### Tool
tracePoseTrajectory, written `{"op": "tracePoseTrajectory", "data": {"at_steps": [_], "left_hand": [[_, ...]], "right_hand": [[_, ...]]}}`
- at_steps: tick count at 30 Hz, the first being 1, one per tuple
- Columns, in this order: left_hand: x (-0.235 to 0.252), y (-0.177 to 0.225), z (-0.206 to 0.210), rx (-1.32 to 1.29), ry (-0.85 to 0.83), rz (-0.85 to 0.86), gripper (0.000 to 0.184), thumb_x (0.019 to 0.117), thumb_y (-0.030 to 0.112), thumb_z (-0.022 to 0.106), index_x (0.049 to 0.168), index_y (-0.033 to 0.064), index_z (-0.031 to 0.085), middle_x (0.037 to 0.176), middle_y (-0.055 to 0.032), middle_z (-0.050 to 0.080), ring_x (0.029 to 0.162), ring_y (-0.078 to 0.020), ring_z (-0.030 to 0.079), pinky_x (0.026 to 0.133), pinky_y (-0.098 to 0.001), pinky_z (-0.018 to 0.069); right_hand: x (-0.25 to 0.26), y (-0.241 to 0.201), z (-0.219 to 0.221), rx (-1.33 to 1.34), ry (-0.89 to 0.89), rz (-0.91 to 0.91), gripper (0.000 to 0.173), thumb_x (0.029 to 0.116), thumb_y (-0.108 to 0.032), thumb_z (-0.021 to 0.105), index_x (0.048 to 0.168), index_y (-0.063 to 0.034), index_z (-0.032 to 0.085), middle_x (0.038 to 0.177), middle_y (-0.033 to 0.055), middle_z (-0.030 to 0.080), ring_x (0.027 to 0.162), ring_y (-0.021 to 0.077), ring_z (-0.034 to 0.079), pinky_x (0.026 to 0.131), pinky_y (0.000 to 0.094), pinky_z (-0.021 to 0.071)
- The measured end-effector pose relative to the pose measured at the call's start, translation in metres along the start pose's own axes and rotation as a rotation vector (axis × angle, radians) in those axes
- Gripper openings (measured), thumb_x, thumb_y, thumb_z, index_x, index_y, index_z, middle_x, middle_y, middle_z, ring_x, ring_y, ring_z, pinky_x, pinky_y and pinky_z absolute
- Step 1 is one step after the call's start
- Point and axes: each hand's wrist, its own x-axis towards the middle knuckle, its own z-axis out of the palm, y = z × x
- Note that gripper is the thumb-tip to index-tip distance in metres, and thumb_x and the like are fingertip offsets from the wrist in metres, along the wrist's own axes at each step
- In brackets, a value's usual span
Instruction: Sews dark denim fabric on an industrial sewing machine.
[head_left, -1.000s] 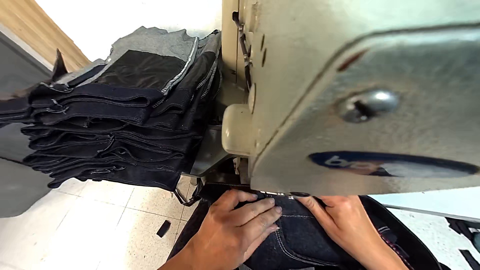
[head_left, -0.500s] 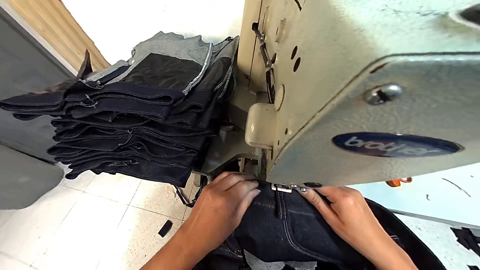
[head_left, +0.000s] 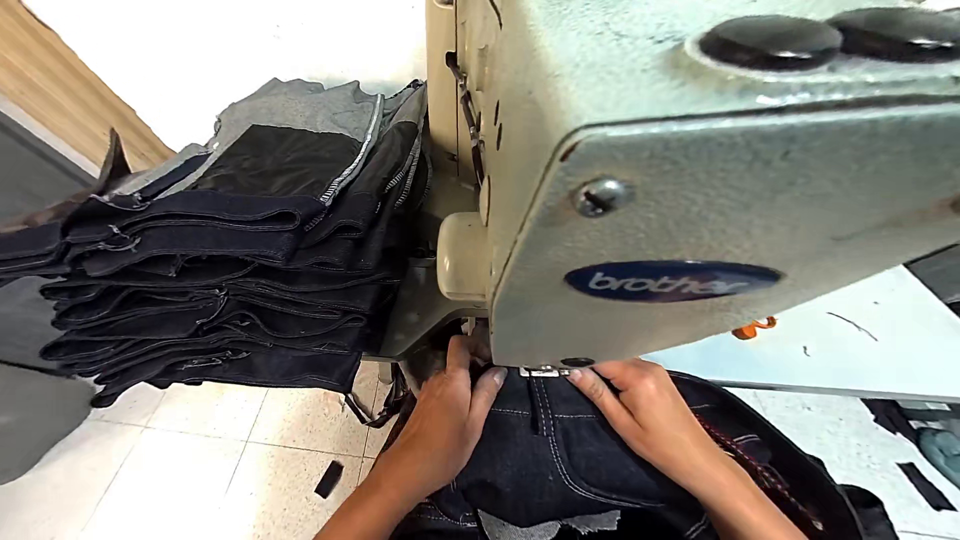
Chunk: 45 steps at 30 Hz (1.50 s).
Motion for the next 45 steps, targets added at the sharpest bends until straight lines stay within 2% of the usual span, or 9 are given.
{"op": "tracePoseTrajectory", "data": {"at_steps": [3, 8, 13, 19, 27, 32, 38, 42, 45], "left_hand": [[0.014, -0.011, 0.006, -0.133, 0.130, 0.157, 0.026, 0.1027, 0.017, 0.053, 0.124, 0.0035, 0.062, 0.096, -0.0016, 0.073, 0.092, -0.0030, 0.069, 0.087, -0.0266, 0.0559], [0.041, -0.009, -0.004, -0.091, 0.153, 0.242, 0.012, 0.0883, -0.005, 0.062, 0.083, -0.0007, 0.072, 0.084, -0.0063, 0.069, 0.086, -0.0073, 0.065, 0.082, -0.0263, 0.0540], [0.041, -0.010, -0.008, 0.132, 0.199, 0.316, 0.011, 0.0869, 0.000, 0.064, 0.083, 0.0010, 0.074, 0.081, -0.0111, 0.072, 0.082, -0.0194, 0.071, 0.077, -0.0390, 0.0575], [0.041, -0.013, -0.010, 0.179, 0.216, 0.396, 0.012, 0.0855, 0.001, 0.064, 0.079, 0.0024, 0.073, 0.080, -0.0093, 0.072, 0.081, -0.0161, 0.071, 0.075, -0.0340, 0.0580], [0.038, -0.007, -0.012, 0.276, 0.245, 0.396, 0.013, 0.0851, 0.006, 0.065, 0.074, 0.0031, 0.071, 0.072, -0.0098, 0.070, 0.073, -0.0197, 0.072, 0.065, -0.0376, 0.0577], [0.037, -0.006, -0.019, 0.251, 0.171, 0.377, 0.014, 0.0874, 0.004, 0.063, 0.078, 0.0035, 0.074, 0.076, -0.0092, 0.072, 0.076, -0.0183, 0.072, 0.069, -0.0373, 0.0581], [0.037, -0.013, -0.019, 0.217, 0.174, 0.334, 0.013, 0.0921, 0.007, 0.062, 0.090, 0.0012, 0.073, 0.085, -0.0116, 0.073, 0.085, -0.0205, 0.073, 0.079, -0.0393, 0.0589], [0.032, -0.012, -0.015, 0.108, 0.138, 0.219, 0.017, 0.0945, 0.004, 0.059, 0.099, -0.0039, 0.073, 0.096, -0.0156, 0.073, 0.098, -0.0196, 0.070, 0.093, -0.0378, 0.0539], [0.029, -0.016, -0.011, 0.116, 0.215, 0.231, 0.017, 0.0929, 0.005, 0.059, 0.097, -0.0036, 0.073, 0.094, -0.0144, 0.073, 0.096, -0.0173, 0.071, 0.092, -0.0365, 0.0547]], "right_hand": [[0.010, 0.000, -0.001, -0.037, 0.063, -0.018, 0.046, 0.1057, -0.043, 0.047, 0.079, -0.0131, 0.068, 0.070, -0.0019, 0.064, 0.073, 0.0078, 0.064, 0.072, 0.0300, 0.0513], [0.041, 0.003, -0.010, -0.116, 0.064, 0.021, 0.018, 0.0827, -0.010, 0.061, 0.068, -0.0009, 0.064, 0.062, 0.0098, 0.059, 0.060, 0.0225, 0.063, 0.055, 0.0389, 0.0495], [0.043, 0.000, -0.012, -0.118, 0.074, 0.024, 0.015, 0.0841, -0.016, 0.064, 0.080, -0.0030, 0.069, 0.069, 0.0090, 0.065, 0.063, 0.0174, 0.066, 0.056, 0.0350, 0.0528], [0.040, -0.001, -0.013, -0.155, 0.039, 0.047, 0.018, 0.0861, -0.017, 0.064, 0.088, -0.0004, 0.071, 0.078, 0.0150, 0.069, 0.073, 0.0255, 0.071, 0.064, 0.0422, 0.0565], [0.039, -0.006, -0.021, -0.083, -0.005, 0.074, 0.011, 0.0860, -0.012, 0.066, 0.090, -0.0025, 0.071, 0.079, 0.0125, 0.068, 0.073, 0.0209, 0.069, 0.066, 0.0365, 0.0563], [0.026, 0.022, -0.067, -0.390, -0.002, 0.002, 0.022, 0.0913, -0.017, 0.061, 0.091, 0.0024, 0.071, 0.086, 0.0188, 0.069, 0.080, 0.0393, 0.069, 0.068, 0.0570, 0.0540], [-0.054, 0.062, -0.130, -0.480, -0.140, 0.174, 0.021, 0.0911, -0.011, 0.060, 0.090, 0.0055, 0.071, 0.082, 0.0236, 0.068, 0.078, 0.0477, 0.068, 0.068, 0.0635, 0.0524], [-0.086, 0.049, -0.137, -0.318, -0.265, 0.106, 0.023, 0.0966, -0.013, 0.059, 0.096, 0.0020, 0.076, 0.088, 0.0228, 0.071, 0.082, 0.0411, 0.068, 0.075, 0.0522, 0.0537], [-0.098, 0.057, -0.136, -0.053, -0.096, 0.055, 0.028, 0.0993, -0.029, 0.062, 0.099, -0.0081, 0.080, 0.088, 0.0111, 0.073, 0.090, 0.0187, 0.066, 0.085, 0.0307, 0.0514]]}}
